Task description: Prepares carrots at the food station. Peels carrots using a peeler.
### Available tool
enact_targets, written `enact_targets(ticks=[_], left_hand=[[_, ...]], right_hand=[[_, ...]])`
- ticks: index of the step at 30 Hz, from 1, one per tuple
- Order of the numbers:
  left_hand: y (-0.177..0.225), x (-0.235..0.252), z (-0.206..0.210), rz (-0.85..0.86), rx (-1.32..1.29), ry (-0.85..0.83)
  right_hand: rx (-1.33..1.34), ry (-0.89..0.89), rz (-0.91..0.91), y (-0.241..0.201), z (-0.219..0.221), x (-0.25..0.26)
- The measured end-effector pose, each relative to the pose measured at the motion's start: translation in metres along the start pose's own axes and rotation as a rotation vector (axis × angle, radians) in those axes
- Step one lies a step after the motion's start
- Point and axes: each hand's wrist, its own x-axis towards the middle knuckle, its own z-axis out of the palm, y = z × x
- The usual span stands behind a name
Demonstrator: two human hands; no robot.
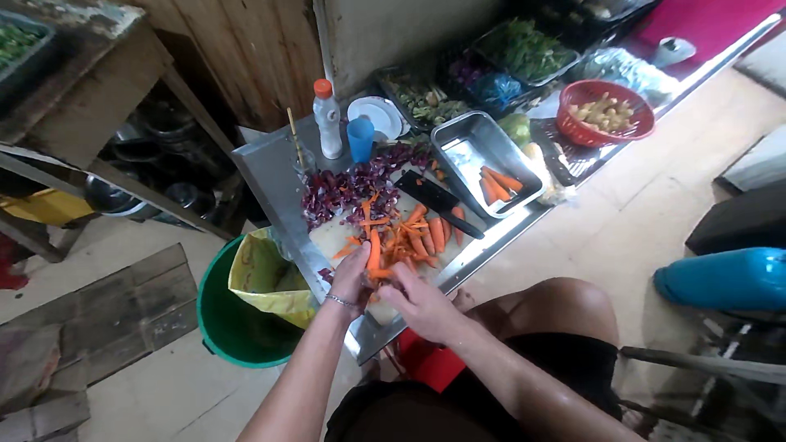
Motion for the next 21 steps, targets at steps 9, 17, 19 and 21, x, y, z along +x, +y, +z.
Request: enact_targets(ticks=[9, 17, 19, 21], left_hand=[[-0.003, -0.009, 0.003, -0.038, 0.002, -0.043], [-0.014, -0.002, 0.001, -0.030, 0.000, -0.165], [-0.013, -0.002, -0.001, -0.013, 0.031, -0.144], [-0.013, -0.004, -0.002, 0.001, 0.086, -0.110]], right_hand=[[-0.190, 0.117, -0.154, 0.027, -0.002, 0.008], [-0.134, 0.177, 0.113, 0.060, -0.027, 0.058], [-0.109, 0.168, 0.051, 0.050, -0.028, 0.053], [-0.178, 0.101, -0.034, 0.036, -0.025, 0.042]])
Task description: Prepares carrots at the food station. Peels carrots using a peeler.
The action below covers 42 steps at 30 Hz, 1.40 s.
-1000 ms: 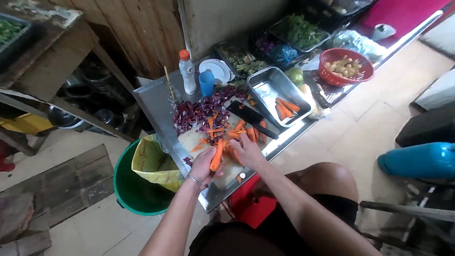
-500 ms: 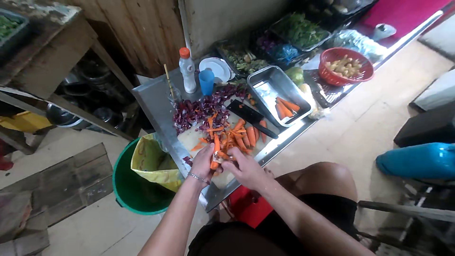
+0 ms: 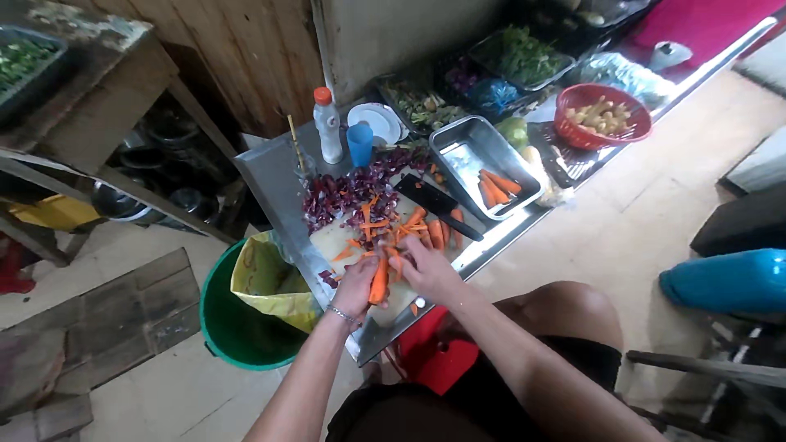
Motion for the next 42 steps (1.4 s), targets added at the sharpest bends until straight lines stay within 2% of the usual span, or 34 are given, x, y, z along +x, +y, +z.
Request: enact_targets(ticks=[2, 4, 7, 10, 12, 16, 18, 21, 25, 28, 35, 37, 40, 42], left_hand=[[-0.001, 0.001, 0.000, 0.002, 0.066, -0.010], [-0.002, 0.001, 0.001, -0.006, 0.088, -0.031], [0.003, 0.001, 0.000, -0.016, 0.005, -0.042], [0.005, 0.001, -0.003, -0.068, -0.111, -0.021], [0.009, 0.003, 0.000, -0.077, -0.131, 0.028], [0.014, 0.001, 0.007, -0.040, -0.125, 0.124], [0.009, 0.003, 0.008, 0.024, -0.137, 0.130], [0.003, 0.008, 0.011, 0.032, -0.192, 0.158], [0.009, 0.010, 0.021, 0.010, -0.369, 0.264], [0.012, 0.013, 0.024, 0.045, -0.405, 0.330], [0.010, 0.015, 0.023, 0.078, -0.376, 0.315], [0.016, 0.016, 0.025, 0.052, -0.402, 0.360], [0.014, 0.011, 0.023, 0.042, -0.357, 0.318], [0.013, 0.009, 0.021, 0.062, -0.319, 0.304]], right_hand=[[-0.081, -0.028, -0.005, 0.000, 0.000, 0.000], [-0.055, -0.017, 0.139, 0.014, -0.001, 0.009], [0.202, -0.056, 0.437, 0.026, -0.009, 0.021], [0.493, -0.080, 0.581, 0.015, -0.002, 0.008], [0.427, -0.054, 0.510, 0.003, 0.004, -0.004], [0.247, 0.041, 0.208, -0.035, 0.009, -0.038], [0.171, 0.052, 0.051, -0.040, 0.014, -0.047], [0.067, 0.073, -0.075, -0.036, 0.025, -0.050], [-0.010, 0.101, -0.112, -0.037, 0.023, -0.049], [-0.048, 0.137, -0.160, -0.038, 0.022, -0.049], [-0.120, 0.161, -0.211, -0.039, 0.021, -0.043], [-0.099, 0.164, -0.164, -0.028, 0.024, -0.036], [0.007, 0.123, 0.033, -0.011, 0.016, -0.025], [0.033, 0.151, -0.027, -0.016, 0.015, -0.030]])
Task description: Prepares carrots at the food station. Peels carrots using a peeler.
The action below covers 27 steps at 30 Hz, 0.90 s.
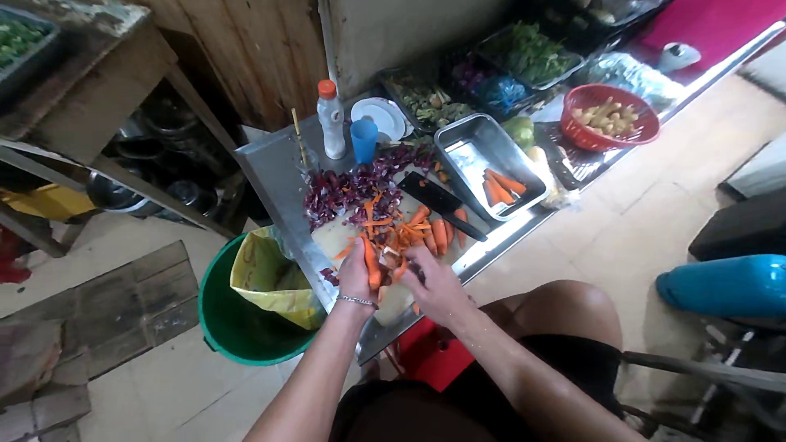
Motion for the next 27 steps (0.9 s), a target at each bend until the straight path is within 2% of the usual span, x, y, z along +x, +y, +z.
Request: enact_targets(ticks=[4, 9, 16, 18, 20, 23, 25, 27], left_hand=[[-0.003, 0.003, -0.002, 0.046, 0.089, -0.073], [0.004, -0.003, -0.004, -0.150, 0.107, -0.122], [0.014, -0.008, -0.011, -0.217, 0.182, -0.342], [0.013, -0.007, -0.011, -0.215, 0.182, -0.383], [0.012, -0.006, -0.012, -0.228, 0.168, -0.388], [0.015, 0.000, -0.015, -0.279, 0.131, -0.291], [0.016, 0.005, -0.016, -0.286, 0.094, -0.175], [0.016, 0.011, -0.014, -0.267, 0.063, -0.098]], right_hand=[[-0.063, -0.059, -0.184, -0.022, -0.004, -0.008], [-0.061, -0.095, -0.099, 0.004, -0.005, 0.012], [-0.059, -0.051, -0.111, 0.021, -0.008, 0.036], [-0.012, -0.090, 0.029, 0.031, -0.010, 0.051], [0.094, -0.161, 0.311, 0.038, -0.014, 0.063], [0.326, -0.226, 0.635, 0.035, -0.013, 0.061], [0.275, -0.250, 0.676, 0.029, -0.010, 0.050], [0.165, -0.181, 0.554, 0.020, -0.005, 0.035]])
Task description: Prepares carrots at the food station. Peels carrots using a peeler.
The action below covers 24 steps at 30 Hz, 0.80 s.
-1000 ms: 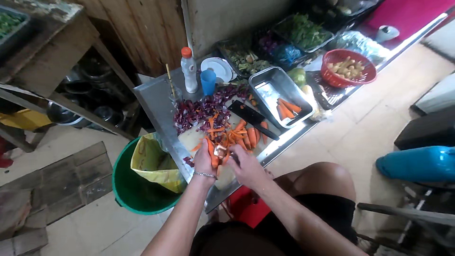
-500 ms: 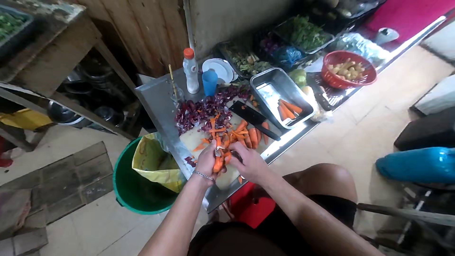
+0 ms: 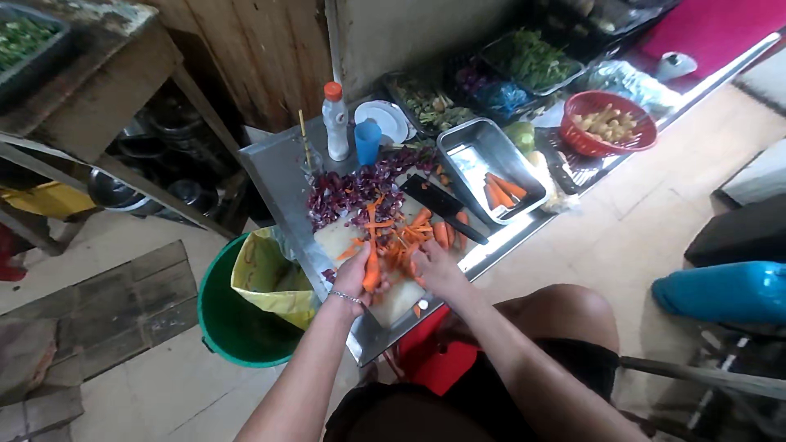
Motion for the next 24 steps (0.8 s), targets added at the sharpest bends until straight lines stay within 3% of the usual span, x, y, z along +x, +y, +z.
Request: enact_targets(ticks=[4, 8, 17, 21, 24], left_hand=[[-0.005, 0.007, 0.003, 0.048, -0.035, 0.108], [-0.007, 0.003, 0.016, 0.065, -0.233, 0.155], [-0.013, -0.004, 0.019, 0.060, -0.213, 0.154], [-0.014, -0.008, 0.018, -0.005, -0.158, 0.115], [-0.012, -0.004, 0.016, 0.004, -0.203, 0.114]], right_hand=[[-0.109, 0.050, -0.388, -0.014, 0.024, -0.057], [-0.240, 0.067, -0.576, -0.008, 0.036, -0.069], [-0.354, 0.160, -0.698, 0.000, 0.030, -0.056], [-0.249, 0.157, -0.522, 0.008, 0.019, -0.031], [-0.214, 0.090, -0.566, 0.001, 0.014, -0.042]])
